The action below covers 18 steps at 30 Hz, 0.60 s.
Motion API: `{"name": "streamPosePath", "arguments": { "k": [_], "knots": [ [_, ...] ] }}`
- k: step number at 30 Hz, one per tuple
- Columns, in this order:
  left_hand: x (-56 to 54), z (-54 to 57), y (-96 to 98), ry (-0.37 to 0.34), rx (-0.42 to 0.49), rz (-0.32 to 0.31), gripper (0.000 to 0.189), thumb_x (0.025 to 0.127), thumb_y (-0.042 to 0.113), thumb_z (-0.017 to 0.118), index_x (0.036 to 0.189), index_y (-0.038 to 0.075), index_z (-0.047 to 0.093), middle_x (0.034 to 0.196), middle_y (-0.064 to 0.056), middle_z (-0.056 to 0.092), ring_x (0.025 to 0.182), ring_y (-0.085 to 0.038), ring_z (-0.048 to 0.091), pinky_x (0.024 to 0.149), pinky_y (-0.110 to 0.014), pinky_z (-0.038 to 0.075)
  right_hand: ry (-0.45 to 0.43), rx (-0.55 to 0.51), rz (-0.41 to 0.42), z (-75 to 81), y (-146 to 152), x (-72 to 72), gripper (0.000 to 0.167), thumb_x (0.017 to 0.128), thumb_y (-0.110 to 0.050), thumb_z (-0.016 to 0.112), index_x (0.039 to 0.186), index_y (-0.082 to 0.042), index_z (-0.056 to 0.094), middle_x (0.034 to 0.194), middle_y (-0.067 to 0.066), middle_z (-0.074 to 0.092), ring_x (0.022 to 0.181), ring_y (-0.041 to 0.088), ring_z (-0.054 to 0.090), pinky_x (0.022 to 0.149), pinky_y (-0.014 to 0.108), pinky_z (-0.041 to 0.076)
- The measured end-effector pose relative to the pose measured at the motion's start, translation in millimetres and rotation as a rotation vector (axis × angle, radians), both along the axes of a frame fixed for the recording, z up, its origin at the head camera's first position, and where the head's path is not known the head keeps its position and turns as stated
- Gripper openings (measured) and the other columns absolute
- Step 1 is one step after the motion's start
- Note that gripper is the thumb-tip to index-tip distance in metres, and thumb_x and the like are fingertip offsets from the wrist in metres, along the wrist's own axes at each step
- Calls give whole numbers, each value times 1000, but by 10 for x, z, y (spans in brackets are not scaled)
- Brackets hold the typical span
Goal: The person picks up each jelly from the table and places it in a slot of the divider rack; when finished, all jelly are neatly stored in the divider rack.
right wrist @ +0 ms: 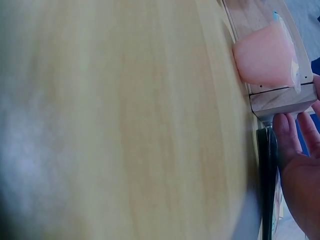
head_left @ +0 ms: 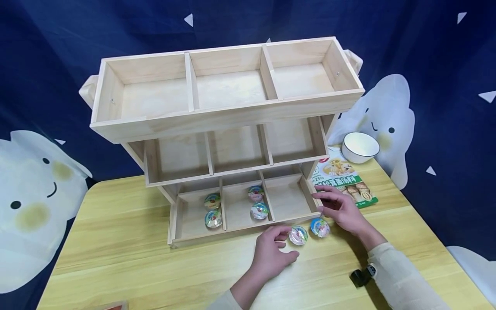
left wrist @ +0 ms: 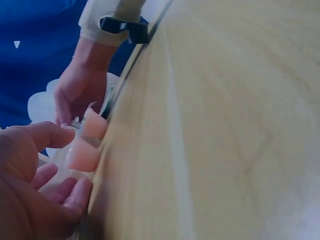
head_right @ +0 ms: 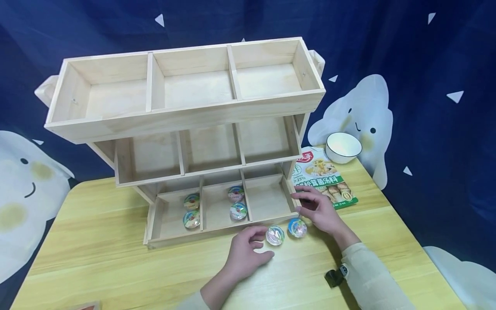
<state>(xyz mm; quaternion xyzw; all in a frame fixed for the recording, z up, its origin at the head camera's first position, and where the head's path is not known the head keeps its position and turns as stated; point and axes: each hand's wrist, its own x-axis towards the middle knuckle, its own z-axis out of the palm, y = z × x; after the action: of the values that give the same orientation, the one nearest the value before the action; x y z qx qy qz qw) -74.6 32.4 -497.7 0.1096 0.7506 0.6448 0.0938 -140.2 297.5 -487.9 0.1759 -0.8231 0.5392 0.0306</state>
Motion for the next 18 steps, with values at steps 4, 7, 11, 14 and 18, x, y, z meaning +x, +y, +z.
{"name": "streamPosePath", "arguments": {
  "k": [4, 7, 11, 14, 18],
  "knots": [
    [-17, -30, 64, -2, 23, 28, 56, 63, -8, 87, 115, 4, 69, 100, 4, 62, 92, -16, 63, 82, -26, 57, -3, 4, 2, 2, -1, -1, 34, 89, 8, 68, 123, 1, 67, 141, 18, 50, 131, 39, 41, 103, 14, 36],
    [-23, -43, 98, 9, 21, 42, 57, 62, -8, 88, 115, 5, 69, 99, 5, 62, 89, -13, 63, 81, -25, 57, 0, 8, 3, 7, -3, -1, 35, 89, 8, 68, 123, 1, 67, 141, 18, 50, 131, 39, 42, 103, 14, 37],
    [-25, -70, 131, 39, 1, 50, 55, 63, -5, 89, 114, 6, 70, 96, 6, 62, 85, -9, 62, 78, -24, 57, 10, 8, -1, 16, -8, 4, 35, 88, 10, 68, 122, 1, 68, 140, 18, 51, 131, 39, 42, 103, 14, 37],
    [-22, -97, 143, 61, -5, 58, 52, 64, -5, 88, 112, 6, 71, 95, 7, 63, 83, -8, 62, 76, -23, 57, 16, 7, 1, 23, -16, 9, 35, 88, 10, 68, 122, 1, 68, 140, 19, 51, 131, 40, 42, 103, 14, 37],
    [-28, -108, 158, 82, 5, 69, 48, 66, -6, 87, 110, 6, 72, 95, 5, 65, 81, -7, 63, 74, -22, 58, 19, 3, 1, 31, -26, 15, 35, 88, 11, 68, 122, 2, 67, 140, 19, 51, 130, 41, 42, 103, 15, 37]
  ]
}}
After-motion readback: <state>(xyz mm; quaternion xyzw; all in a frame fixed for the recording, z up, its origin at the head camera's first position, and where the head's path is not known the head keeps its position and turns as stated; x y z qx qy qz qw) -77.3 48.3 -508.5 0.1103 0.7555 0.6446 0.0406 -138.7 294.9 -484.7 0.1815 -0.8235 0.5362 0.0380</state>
